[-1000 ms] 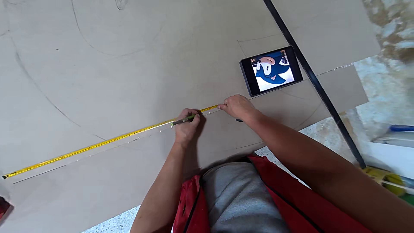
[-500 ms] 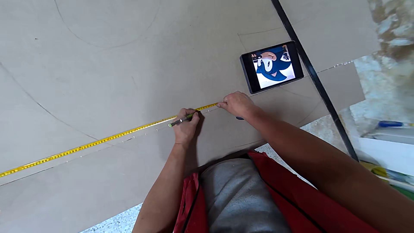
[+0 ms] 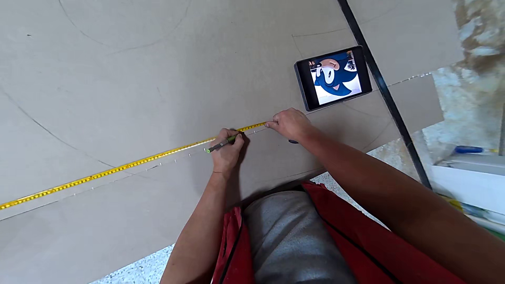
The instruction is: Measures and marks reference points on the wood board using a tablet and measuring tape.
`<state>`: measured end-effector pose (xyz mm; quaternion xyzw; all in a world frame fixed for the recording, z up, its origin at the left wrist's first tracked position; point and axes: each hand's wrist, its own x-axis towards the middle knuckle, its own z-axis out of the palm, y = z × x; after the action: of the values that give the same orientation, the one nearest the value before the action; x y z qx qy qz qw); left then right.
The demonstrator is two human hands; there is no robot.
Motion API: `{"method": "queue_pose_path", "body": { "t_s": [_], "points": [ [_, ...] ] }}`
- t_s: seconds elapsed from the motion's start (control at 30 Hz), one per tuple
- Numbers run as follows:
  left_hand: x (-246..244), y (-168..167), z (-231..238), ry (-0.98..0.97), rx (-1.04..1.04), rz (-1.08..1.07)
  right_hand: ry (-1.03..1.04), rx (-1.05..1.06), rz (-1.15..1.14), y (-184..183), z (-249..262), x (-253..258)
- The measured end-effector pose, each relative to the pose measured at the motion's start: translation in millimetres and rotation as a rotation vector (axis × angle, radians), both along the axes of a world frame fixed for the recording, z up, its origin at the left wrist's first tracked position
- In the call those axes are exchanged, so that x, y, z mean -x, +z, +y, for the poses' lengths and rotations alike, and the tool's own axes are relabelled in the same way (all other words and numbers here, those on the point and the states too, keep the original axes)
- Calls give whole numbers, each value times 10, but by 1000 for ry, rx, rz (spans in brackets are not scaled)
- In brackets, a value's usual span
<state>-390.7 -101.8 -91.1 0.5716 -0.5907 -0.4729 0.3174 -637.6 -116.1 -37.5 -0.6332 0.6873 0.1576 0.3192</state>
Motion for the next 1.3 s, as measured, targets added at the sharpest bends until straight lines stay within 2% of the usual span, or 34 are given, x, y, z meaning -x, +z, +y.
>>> {"method": "queue_pose_path", "body": {
  "t_s": [0.5, 0.77, 0.87, 0.97, 1.1, 1.3],
  "points": [
    [-4, 22, -9, -29, 11, -55, -14, 41, -2, 1, 36, 13],
    [16, 26, -17, -12, 13, -56, -6, 41, 10, -1, 28, 7],
    [10, 88, 38, 46, -44, -27, -15, 52, -2, 6, 42, -5],
    [-168, 174, 405, 61, -112, 16, -20, 67, -4, 18, 54, -21],
    [-644, 196, 1205, 69, -143, -35, -43, 91, -13, 21, 56, -33],
    [-1306, 173, 1909, 310, -112, -9, -12, 128, 27, -38, 63, -33]
  ]
}}
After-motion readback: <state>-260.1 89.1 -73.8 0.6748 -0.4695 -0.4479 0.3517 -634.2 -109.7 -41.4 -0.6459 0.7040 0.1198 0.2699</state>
